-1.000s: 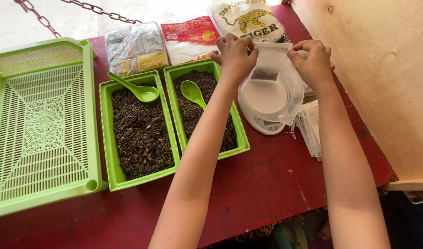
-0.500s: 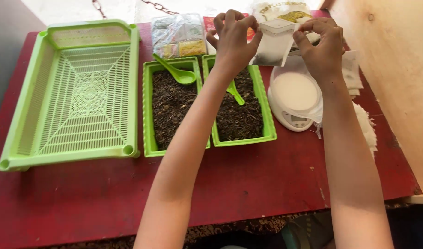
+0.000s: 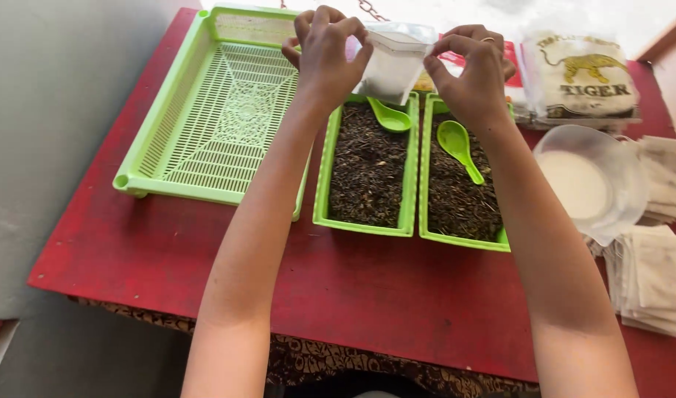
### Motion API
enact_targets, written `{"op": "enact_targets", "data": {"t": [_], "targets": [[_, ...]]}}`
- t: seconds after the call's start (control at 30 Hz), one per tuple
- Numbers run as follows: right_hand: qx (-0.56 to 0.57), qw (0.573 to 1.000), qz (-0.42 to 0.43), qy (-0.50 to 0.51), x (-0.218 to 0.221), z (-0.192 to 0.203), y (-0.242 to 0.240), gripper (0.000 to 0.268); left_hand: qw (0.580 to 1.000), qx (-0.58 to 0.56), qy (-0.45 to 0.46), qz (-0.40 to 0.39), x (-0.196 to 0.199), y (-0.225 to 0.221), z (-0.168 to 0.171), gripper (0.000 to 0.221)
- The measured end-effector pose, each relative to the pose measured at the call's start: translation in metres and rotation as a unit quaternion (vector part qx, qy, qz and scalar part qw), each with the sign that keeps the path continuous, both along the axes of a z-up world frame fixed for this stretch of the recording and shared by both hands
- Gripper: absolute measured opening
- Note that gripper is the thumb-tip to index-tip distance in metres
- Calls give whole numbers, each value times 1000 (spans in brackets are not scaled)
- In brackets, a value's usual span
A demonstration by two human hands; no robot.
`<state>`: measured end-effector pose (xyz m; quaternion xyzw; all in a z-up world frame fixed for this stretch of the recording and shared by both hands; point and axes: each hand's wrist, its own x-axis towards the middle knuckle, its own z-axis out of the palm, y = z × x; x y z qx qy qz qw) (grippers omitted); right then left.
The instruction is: Filling individual tea bags with loose tea leaves using a spoon and placing them into a basket.
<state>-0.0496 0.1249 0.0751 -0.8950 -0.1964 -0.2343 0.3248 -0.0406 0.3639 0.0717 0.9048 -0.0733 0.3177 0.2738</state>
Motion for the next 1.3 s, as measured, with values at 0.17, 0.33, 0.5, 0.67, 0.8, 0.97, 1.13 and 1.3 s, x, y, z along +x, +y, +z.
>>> {"op": "enact_targets", "data": {"t": [0.17,0.33,0.5,0.67,0.8,0.97,1.13,1.3], "targets": [[2,999,31,-34,31,-11,61,5,999,4,-37,39,5,50,4,7],[-3,997,42,-64,60,-12,106,4,994,-3,-18,104,23,82,2,8],[-8,999,33,-29,105,-22,134,4,987,-25,50,148,55,105,-11,6],[-17,999,15,30,149,-38,160,4,978,-23,87,187,92,126,-28,7],[-29,998,5,60,173,-53,179,8,966,-31,141,216,119,136,-47,7],[-56,997,-9,60,203,-72,193,7,959,-8,163,231,150,143,-65,6],[-102,992,-27,71,216,-82,198,9,942,14,204,266,164,145,-75,6],[-126,984,-65,106,215,-85,204,11,932,8,257,255,166,146,-74,21]]}}
